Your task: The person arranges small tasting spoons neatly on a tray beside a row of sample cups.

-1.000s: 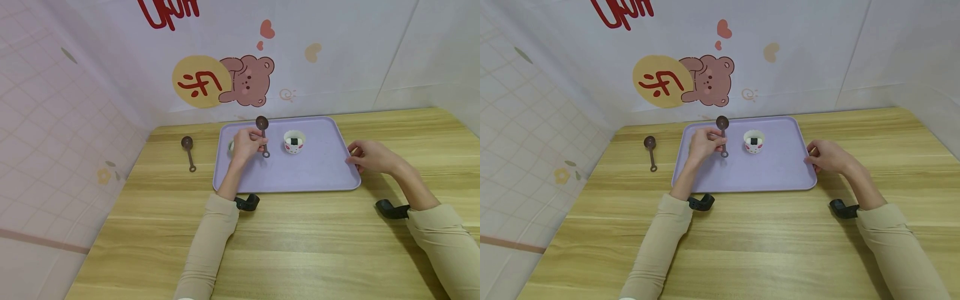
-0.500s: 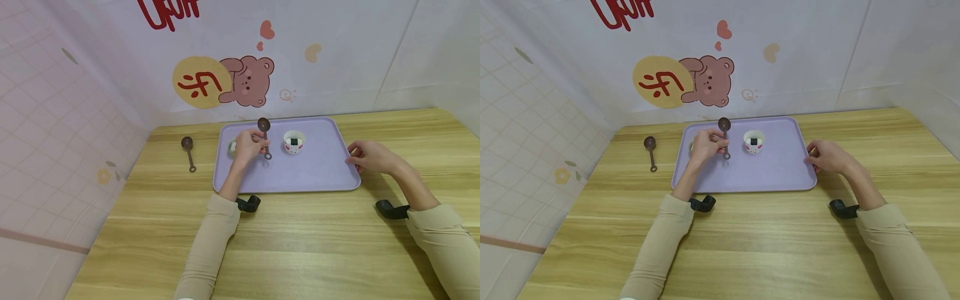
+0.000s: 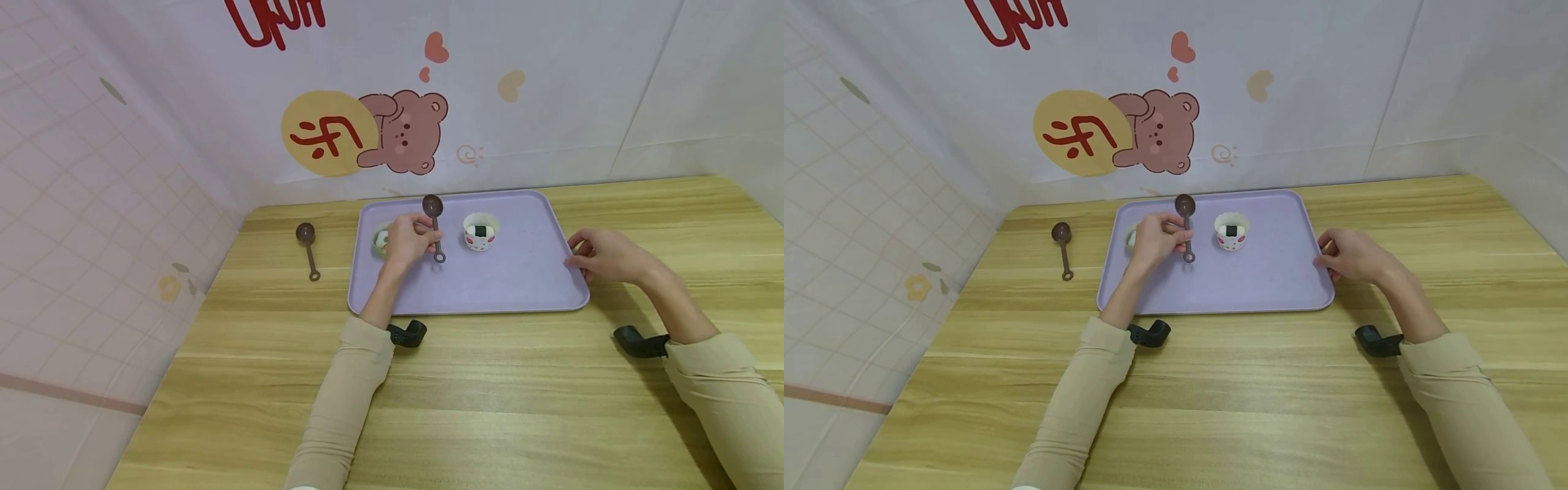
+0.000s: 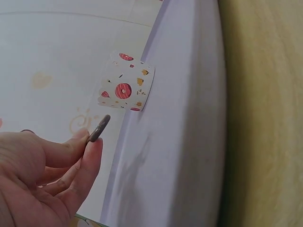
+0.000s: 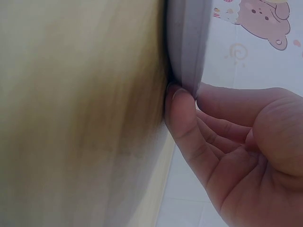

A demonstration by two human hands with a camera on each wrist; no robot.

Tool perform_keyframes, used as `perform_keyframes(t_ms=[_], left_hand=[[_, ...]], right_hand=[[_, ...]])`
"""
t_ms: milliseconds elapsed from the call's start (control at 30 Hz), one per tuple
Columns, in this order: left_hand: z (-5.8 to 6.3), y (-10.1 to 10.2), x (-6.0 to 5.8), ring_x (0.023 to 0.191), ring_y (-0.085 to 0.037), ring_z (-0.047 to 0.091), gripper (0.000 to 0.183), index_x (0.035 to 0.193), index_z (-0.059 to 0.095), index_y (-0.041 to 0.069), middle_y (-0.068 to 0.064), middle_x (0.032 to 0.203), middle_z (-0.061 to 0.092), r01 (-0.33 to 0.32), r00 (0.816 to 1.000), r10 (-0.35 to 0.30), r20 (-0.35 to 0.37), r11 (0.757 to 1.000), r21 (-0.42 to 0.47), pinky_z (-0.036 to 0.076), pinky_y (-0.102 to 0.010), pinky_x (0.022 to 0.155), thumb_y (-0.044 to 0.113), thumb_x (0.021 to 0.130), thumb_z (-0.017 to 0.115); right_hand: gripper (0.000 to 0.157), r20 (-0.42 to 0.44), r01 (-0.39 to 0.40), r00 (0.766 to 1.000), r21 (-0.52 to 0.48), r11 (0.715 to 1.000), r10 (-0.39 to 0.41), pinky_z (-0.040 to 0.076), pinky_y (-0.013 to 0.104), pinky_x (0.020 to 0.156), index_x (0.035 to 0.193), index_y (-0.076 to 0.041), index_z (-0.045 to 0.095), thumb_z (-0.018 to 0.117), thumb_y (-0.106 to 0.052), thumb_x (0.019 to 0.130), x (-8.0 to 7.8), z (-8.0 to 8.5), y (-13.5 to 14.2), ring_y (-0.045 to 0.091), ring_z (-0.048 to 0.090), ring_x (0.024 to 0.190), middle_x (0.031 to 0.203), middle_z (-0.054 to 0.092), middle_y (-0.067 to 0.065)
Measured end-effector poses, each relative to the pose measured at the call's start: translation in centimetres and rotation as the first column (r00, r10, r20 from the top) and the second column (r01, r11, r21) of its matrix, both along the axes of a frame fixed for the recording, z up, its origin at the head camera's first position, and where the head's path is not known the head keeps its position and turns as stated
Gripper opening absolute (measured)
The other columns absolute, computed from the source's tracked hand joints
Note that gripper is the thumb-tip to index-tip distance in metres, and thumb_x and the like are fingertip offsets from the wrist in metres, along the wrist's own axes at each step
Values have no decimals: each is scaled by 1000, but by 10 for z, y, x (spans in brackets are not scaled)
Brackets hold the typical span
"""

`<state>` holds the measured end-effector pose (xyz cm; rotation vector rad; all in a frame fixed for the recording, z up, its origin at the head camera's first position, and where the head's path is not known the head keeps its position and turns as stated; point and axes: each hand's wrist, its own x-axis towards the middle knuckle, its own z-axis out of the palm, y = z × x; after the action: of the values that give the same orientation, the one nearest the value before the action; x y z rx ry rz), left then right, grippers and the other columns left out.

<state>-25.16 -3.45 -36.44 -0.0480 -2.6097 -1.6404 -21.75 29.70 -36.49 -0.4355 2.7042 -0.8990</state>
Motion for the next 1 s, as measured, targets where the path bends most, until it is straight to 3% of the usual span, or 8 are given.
perform_keyframes(t_ms=[500, 733, 1000], left_hand=[[-7, 4, 0, 51, -16, 63, 21, 91, 65, 2, -2, 68, 66, -18, 1000, 19, 6, 997, -81, 43, -19, 44, 12, 75, 76], [-10, 5, 0, 51, -18, 63, 22, 91, 64, 0, -5, 68, 64, -14, 1000, 15, 23, 998, -65, 47, -21, 44, 10, 75, 76], [-13, 6, 1, 48, -14, 61, 24, 91, 64, 1, -5, 68, 64, -12, 1000, 15, 25, 994, -111, 45, -22, 49, 11, 74, 76]], right_hand=[[30, 9, -5, 1000, -5, 1000, 5, 51, 30, 54, 107, 13, 47, 59, -6, 87, -1, -1, 1, 20, 61, 61, 81, 63, 14], [29, -1, -8, 1000, 6, 1000, 8, 51, 29, 54, 107, 12, 48, 60, -7, 87, 0, 0, 0, 20, 61, 60, 82, 64, 14], [29, 1, -5, 1000, 6, 1000, 5, 51, 30, 54, 106, 12, 48, 59, -7, 87, 0, 0, 0, 20, 61, 60, 81, 63, 13]])
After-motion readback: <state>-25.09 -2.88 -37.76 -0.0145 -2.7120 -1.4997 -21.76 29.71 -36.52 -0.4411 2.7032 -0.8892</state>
